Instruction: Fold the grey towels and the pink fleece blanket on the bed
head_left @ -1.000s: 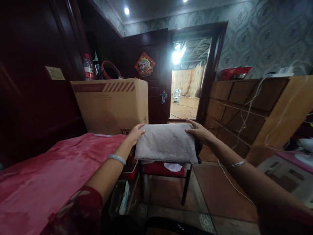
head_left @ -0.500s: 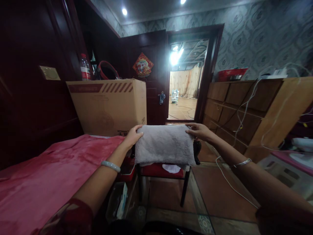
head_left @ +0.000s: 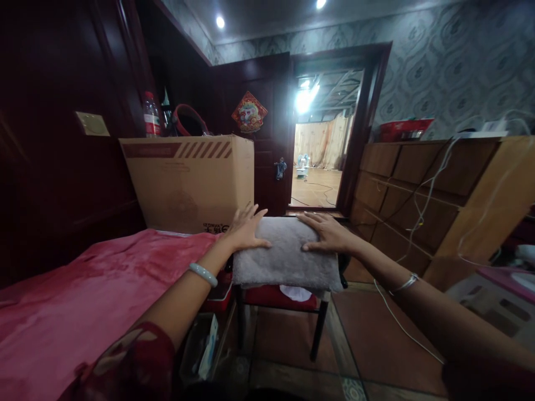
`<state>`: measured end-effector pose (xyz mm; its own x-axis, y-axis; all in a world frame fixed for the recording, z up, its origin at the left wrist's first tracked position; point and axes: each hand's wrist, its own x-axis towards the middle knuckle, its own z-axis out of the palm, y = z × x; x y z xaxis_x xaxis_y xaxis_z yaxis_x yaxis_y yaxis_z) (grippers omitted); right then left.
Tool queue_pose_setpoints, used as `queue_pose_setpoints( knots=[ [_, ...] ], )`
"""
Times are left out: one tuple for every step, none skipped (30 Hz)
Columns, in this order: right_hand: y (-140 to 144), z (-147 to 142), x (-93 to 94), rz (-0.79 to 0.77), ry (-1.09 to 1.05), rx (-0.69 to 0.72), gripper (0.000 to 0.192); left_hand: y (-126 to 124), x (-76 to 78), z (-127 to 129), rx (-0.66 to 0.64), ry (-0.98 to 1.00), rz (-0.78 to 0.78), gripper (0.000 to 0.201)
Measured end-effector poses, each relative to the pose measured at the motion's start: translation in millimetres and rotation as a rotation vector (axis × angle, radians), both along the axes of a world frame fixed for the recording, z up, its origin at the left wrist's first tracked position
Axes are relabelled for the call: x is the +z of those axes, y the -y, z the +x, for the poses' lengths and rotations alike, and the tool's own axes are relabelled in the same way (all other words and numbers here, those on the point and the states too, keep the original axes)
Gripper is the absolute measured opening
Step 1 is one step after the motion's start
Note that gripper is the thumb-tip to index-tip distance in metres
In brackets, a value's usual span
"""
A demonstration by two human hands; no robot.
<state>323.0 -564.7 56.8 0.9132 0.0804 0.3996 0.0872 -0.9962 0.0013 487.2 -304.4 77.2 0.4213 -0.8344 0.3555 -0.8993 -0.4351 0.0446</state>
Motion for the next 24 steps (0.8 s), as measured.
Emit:
queue_pose_setpoints(
  knots=[
    [2.2, 1.0, -1.4, 0.004, -0.021, 0.03, 0.102, 1.4, -1.4, 0.8, -0.019, -0.007, 0.031, 0.11],
    [4.3, 1.5, -2.6, 0.01, -0.031, 0.055, 0.104, 2.2, -3.1, 2.0, -0.037, -0.013, 0.047, 0.109],
    [6.1, 1.6, -3.7, 0.015, -0.033, 0.074, 0.105, 2.5, -5.0, 3.2, -0.055, -0.016, 0.051, 0.107],
    [7.3, 1.5, -4.6, 0.021, -0.03, 0.083, 0.107, 2.5, -6.9, 4.3, -0.07, -0.014, 0.043, 0.105],
    [7.8, 1.2, -5.4, 0.027, -0.027, 0.086, 0.107, 2.2, -8.7, 5.2, -0.081, -0.013, 0.029, 0.104],
    [7.8, 0.9, -6.1, 0.037, -0.026, 0.083, 0.106, 1.8, -10.3, 5.8, -0.087, -0.017, 0.011, 0.103],
    [7.4, 0.6, -6.7, 0.049, -0.028, 0.076, 0.105, 1.4, -11.7, 6.4, -0.093, -0.029, -0.007, 0.101],
    [6.8, 0.4, -7.3, 0.061, -0.028, 0.068, 0.104, 1.0, -13.0, 6.9, -0.101, -0.043, -0.027, 0.1],
    [6.1, 0.3, -7.8, 0.07, -0.025, 0.063, 0.102, 0.7, -14.1, 7.7, -0.11, -0.059, -0.047, 0.099],
    [5.5, 0.4, -8.3, 0.078, -0.019, 0.063, 0.1, 0.5, -15.1, 8.8, -0.119, -0.077, -0.066, 0.098],
    [5.1, 0.7, -8.8, 0.085, -0.012, 0.065, 0.099, 0.4, -16.0, 10.2, -0.129, -0.096, -0.086, 0.097],
    [4.8, 0.9, -9.2, 0.09, -0.005, 0.069, 0.098, 0.5, -16.8, 11.7, -0.138, -0.115, -0.102, 0.097],
    [4.7, 1.0, -9.7, 0.093, 0.001, 0.072, 0.097, 0.9, -17.4, 13.1, -0.147, -0.132, -0.113, 0.097],
    [4.6, 0.9, -10.3, 0.096, 0.004, 0.076, 0.096, 1.3, -17.9, 13.9, -0.155, -0.143, -0.116, 0.097],
    [4.7, 0.4, -11.1, 0.099, 0.005, 0.081, 0.096, 1.5, -18.4, 13.7, -0.162, -0.148, -0.11, 0.097],
    [5.0, -0.3, -12.0, 0.103, 0.003, 0.086, 0.095, 1.4, -19.1, 12.4, -0.161, -0.142, -0.095, 0.098],
    [5.7, -1.0, -13.3, 0.111, 0.001, 0.091, 0.094, 0.6, -20.0, 9.9, -0.155, -0.126, -0.075, 0.1],
    [7.1, -1.5, -15.1, 0.123, -0.003, 0.1, 0.094, -1.3, -21.5, 6.2, -0.145, -0.103, -0.055, 0.104],
    [9.5, -1.3, -17.3, 0.138, -0.006, 0.102, 0.094, -4.4, -23.9, 1.3, -0.115, -0.075, -0.043, 0.11],
    [13.0, 0.0, -20.0, 0.155, -0.008, 0.098, 0.095, -9.1, -27.2, -4.7, -0.096, -0.043, -0.046, 0.111],
    [17.4, 2.5, -23.3, 0.172, -0.005, 0.093, 0.095, -15.5, -31.8, -11.7, -0.087, -0.011, -0.057, 0.108],
    [22.4, 6.1, -27.0, 0.188, 0.006, 0.097, 0.095, -24.0, -37.7, -19.9, -0.072, 0.014, -0.079, 0.105],
    [27.7, 10.6, -31.2, 0.202, 0.03, 0.113, 0.095, -34.6, -45.1, -29.1, -0.067, 0.032, -0.095, 0.101],
    [32.7, 15.4, -35.6, 0.214, 0.077, 0.136, 0.094, -47.5, -53.9, -38.9, -0.067, 0.034, -0.107, 0.095]
  ],
)
